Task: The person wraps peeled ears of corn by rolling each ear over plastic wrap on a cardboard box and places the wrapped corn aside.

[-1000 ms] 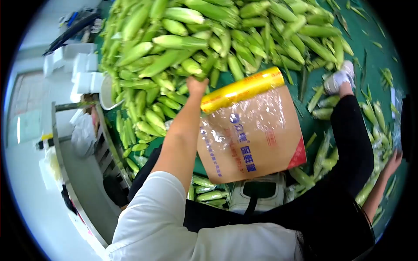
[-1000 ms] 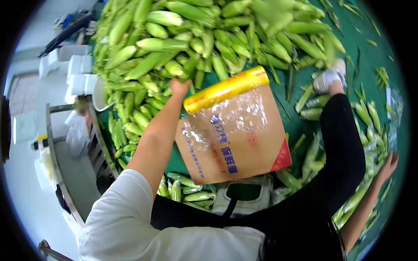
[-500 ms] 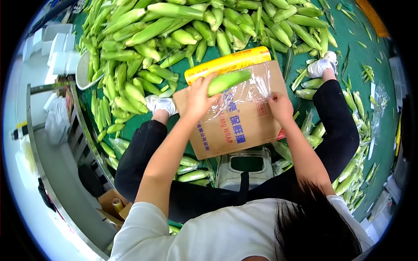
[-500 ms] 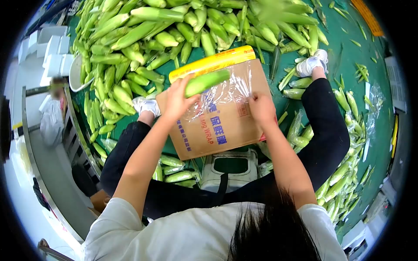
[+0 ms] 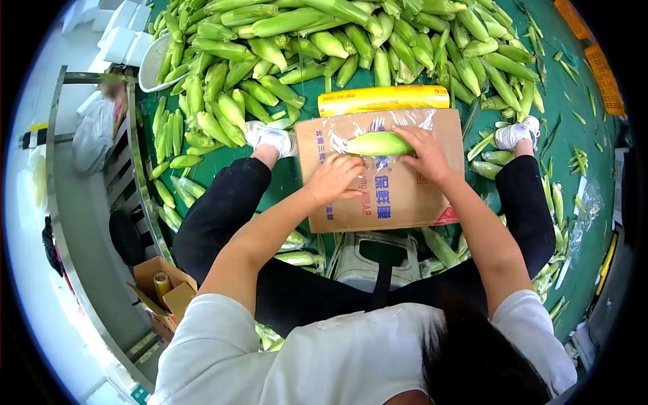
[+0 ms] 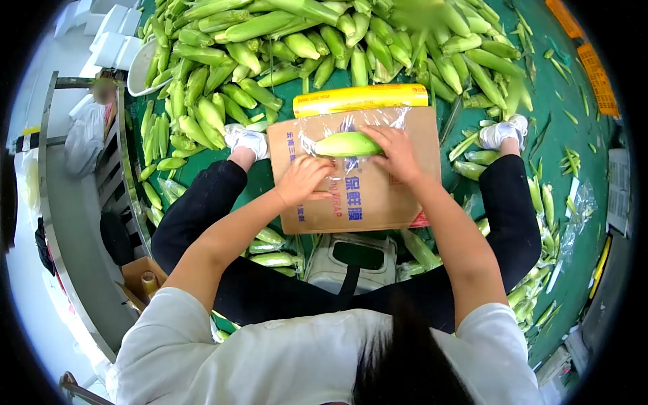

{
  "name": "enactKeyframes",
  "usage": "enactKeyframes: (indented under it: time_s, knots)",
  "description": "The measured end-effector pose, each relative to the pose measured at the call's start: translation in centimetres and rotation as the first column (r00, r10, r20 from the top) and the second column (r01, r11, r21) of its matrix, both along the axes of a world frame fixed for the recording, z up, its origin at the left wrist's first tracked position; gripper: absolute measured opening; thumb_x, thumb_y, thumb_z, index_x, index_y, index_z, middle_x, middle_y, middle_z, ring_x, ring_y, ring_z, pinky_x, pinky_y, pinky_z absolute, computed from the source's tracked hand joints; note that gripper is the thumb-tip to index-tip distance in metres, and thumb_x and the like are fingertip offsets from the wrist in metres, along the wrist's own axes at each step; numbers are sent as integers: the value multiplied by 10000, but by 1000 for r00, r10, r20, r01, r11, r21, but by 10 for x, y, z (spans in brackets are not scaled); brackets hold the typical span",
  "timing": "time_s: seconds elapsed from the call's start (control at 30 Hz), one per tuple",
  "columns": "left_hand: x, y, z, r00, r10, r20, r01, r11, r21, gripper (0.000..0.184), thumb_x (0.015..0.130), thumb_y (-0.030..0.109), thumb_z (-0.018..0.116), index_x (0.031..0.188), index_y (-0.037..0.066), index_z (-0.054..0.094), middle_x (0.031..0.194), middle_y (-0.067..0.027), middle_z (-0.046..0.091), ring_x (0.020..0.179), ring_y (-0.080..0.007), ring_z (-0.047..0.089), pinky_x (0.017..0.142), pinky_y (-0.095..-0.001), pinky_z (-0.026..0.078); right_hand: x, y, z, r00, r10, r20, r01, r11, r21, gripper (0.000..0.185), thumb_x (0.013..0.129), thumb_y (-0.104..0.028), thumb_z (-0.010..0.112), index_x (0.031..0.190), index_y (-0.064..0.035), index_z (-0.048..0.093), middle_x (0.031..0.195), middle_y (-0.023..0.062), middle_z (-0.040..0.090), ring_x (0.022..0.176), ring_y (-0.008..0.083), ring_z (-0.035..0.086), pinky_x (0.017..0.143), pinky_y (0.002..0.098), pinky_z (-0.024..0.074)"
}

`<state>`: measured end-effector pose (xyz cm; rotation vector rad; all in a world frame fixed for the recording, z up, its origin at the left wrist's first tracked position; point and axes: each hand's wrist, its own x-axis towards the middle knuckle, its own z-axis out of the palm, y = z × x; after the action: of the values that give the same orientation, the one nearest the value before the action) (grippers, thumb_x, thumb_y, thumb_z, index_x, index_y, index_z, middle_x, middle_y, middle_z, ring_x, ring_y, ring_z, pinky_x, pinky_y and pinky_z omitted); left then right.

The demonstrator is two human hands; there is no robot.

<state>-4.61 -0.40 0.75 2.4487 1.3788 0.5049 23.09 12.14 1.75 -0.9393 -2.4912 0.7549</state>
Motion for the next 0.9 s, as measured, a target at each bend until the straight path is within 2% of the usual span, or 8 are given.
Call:
enactKeyframes:
  time_s: [0.2, 0.27, 0.37, 0.47, 0.67, 0.73, 0.8, 0.9]
  knots:
    - [-2, 6, -6, 999, 3, 50, -2, 1000, -21, 170, 858, 158, 687, 998, 95, 614, 1061, -93, 619, 1070, -306, 588, 940, -430, 477, 4, -5, -8, 1000, -16, 17, 15, 999, 46, 765, 746, -168, 799, 1446, -307, 525, 1379, 42, 567, 1214, 281, 557, 975, 436, 421]
    - [-3, 3, 18, 982, 26, 189, -22, 1000, -21, 101, 891, 106, 629, 970, 59, 588, 904, -130, 604, 904, -327, 645, 756, -402, 545, 14, -12, -8, 999, 22, 30, -22, 1000, 7, 755, 752, -179, 799, 1445, -304, 527, 1347, 46, 578, 1208, 286, 557, 977, 437, 418]
    - [-20, -17, 55, 992, -89, 89, 116, 921, -373, 140, 932, 136, 609, 1057, 77, 584, 952, -138, 635, 854, -353, 655, 739, -435, 549, 44, -36, 4, 981, 176, 84, -156, 967, -202, 765, 738, -163, 809, 1439, -295, 533, 1304, 36, 589, 1197, 286, 560, 996, 441, 412]
    - [-1, -51, 25, 953, -32, 302, 170, 881, -442, 117, 924, 129, 611, 1035, 94, 597, 937, -148, 627, 860, -360, 653, 755, -436, 553, 61, -71, 28, 952, 264, 156, -193, 912, -361, 669, 808, -216, 764, 1434, -272, 534, 1314, 63, 572, 1247, 286, 530, 1056, 460, 375]
    - [10, 25, 16, 985, 35, -169, -105, 900, -424, 350, 858, 219, 738, 1195, 154, 667, 1023, -88, 692, 943, -295, 681, 769, -417, 553, 9, -57, 3, 984, -36, 174, 40, 999, -23, 356, 978, -407, 541, 1202, -181, 700, 1532, 165, 407, 1425, 337, 375, 1188, 563, 193]
    - [-10, 65, 47, 960, 275, -57, -218, 601, -769, 441, 875, 190, 738, 1297, 145, 620, 1029, -69, 693, 940, -192, 691, 814, -334, 554, -13, -14, -2, 971, -170, 170, 146, 978, 148, 365, 952, -370, 596, 1260, -182, 656, 1518, 173, 420, 1387, 341, 416, 1158, 546, 263]
    - [-51, 108, 59, 813, 535, 231, -114, 535, -837, 571, 879, 192, 748, 1396, 67, 540, 1069, -79, 688, 971, -158, 670, 865, -311, 540, -25, 24, -3, 951, -282, 129, 233, 924, 302, 429, 925, -361, 644, 1314, -181, 619, 1509, 166, 432, 1351, 346, 453, 1122, 539, 327]
    - [-76, 148, 68, 667, 665, 336, -355, 680, -641, 601, 900, 199, 739, 1419, 10, 504, 1091, -83, 679, 988, -148, 649, 895, -297, 518, -41, 23, 14, 982, 46, 185, -3, 974, -226, 691, 843, -347, 747, 1454, -166, 479, 1433, 140, 476, 1292, 344, 491, 1041, 518, 404]
